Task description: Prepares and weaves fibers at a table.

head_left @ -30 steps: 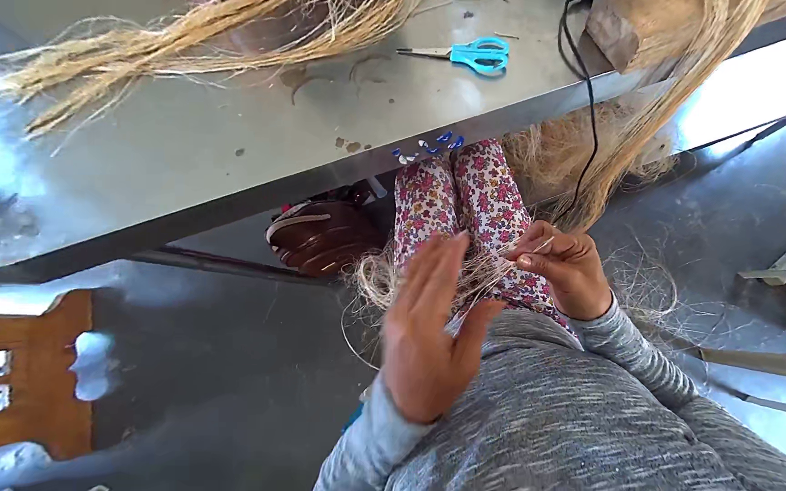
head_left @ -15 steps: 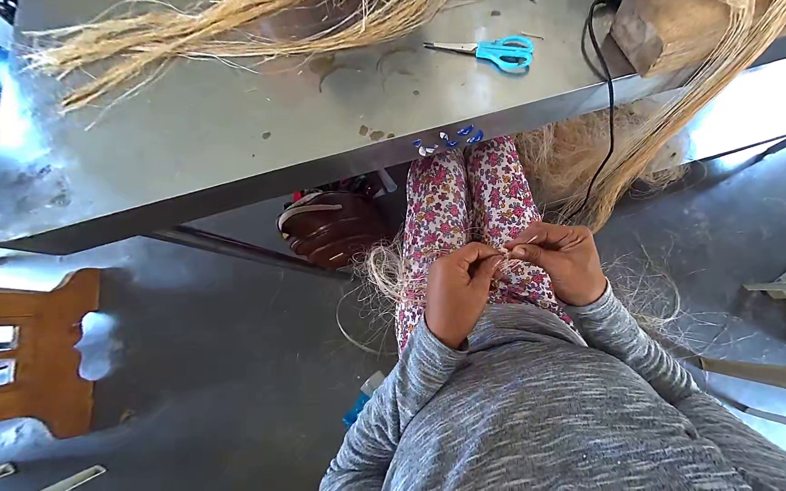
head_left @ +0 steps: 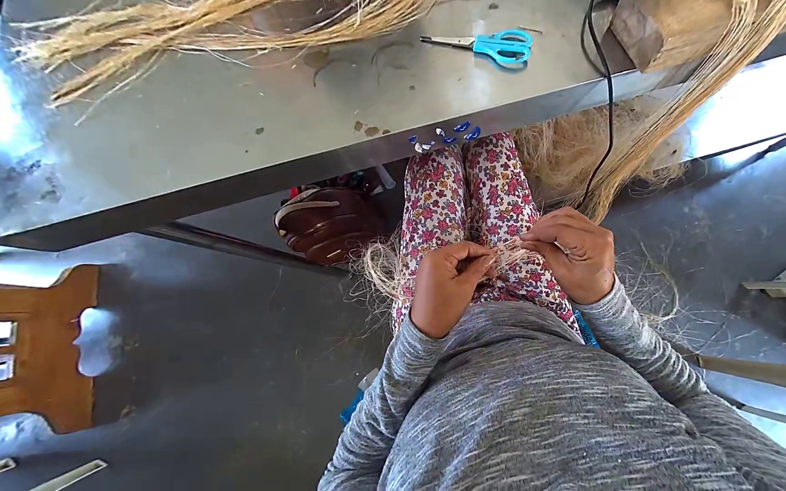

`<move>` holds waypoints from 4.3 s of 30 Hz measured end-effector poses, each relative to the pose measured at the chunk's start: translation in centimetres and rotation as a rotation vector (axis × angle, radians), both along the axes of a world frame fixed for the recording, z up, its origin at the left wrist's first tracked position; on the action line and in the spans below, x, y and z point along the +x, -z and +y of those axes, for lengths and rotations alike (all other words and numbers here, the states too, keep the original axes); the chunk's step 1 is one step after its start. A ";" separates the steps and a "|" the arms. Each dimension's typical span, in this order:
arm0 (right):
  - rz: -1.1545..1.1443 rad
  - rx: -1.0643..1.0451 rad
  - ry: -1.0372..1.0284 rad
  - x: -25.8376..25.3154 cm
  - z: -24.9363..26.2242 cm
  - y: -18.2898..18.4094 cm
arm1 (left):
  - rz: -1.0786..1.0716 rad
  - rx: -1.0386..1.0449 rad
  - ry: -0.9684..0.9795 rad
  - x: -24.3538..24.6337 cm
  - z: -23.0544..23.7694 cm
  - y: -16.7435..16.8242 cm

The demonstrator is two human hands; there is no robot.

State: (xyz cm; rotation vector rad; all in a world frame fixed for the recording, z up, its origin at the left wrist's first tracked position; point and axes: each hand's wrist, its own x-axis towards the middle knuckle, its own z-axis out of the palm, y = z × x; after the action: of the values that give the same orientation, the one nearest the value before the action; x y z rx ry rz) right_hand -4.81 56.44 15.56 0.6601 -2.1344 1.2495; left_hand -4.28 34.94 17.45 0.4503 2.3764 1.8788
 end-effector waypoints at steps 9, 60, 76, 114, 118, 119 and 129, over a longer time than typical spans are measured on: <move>0.057 0.014 0.058 0.0 -0.2 1.6 | 0.044 -0.051 0.030 0.0 -0.9 0.1; -0.070 0.101 -0.095 -5.8 -6.5 0.9 | 0.119 -0.179 0.025 -6.7 -4.5 0.5; -0.039 0.152 -0.175 -7.2 -3.1 1.4 | -0.109 -0.058 0.018 -7.2 -5.4 1.1; 0.002 0.190 -0.036 -4.7 -2.9 0.9 | 0.118 -0.204 0.005 -5.9 -4.3 0.4; 0.018 0.251 -0.019 -4.9 -2.7 0.8 | 0.088 -0.142 0.022 -5.9 -4.4 0.7; 0.008 0.272 -0.020 -4.9 -2.6 0.7 | 0.102 -0.137 0.023 -5.9 -4.3 0.8; -0.057 0.414 -0.118 -5.2 -1.9 1.0 | 0.308 -0.361 0.001 -5.8 -3.9 0.9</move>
State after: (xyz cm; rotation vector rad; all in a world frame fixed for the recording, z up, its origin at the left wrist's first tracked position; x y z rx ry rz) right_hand -9.99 54.56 14.51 0.9426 -2.4583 0.8945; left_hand -10.12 31.06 16.53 0.7475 2.8268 1.4145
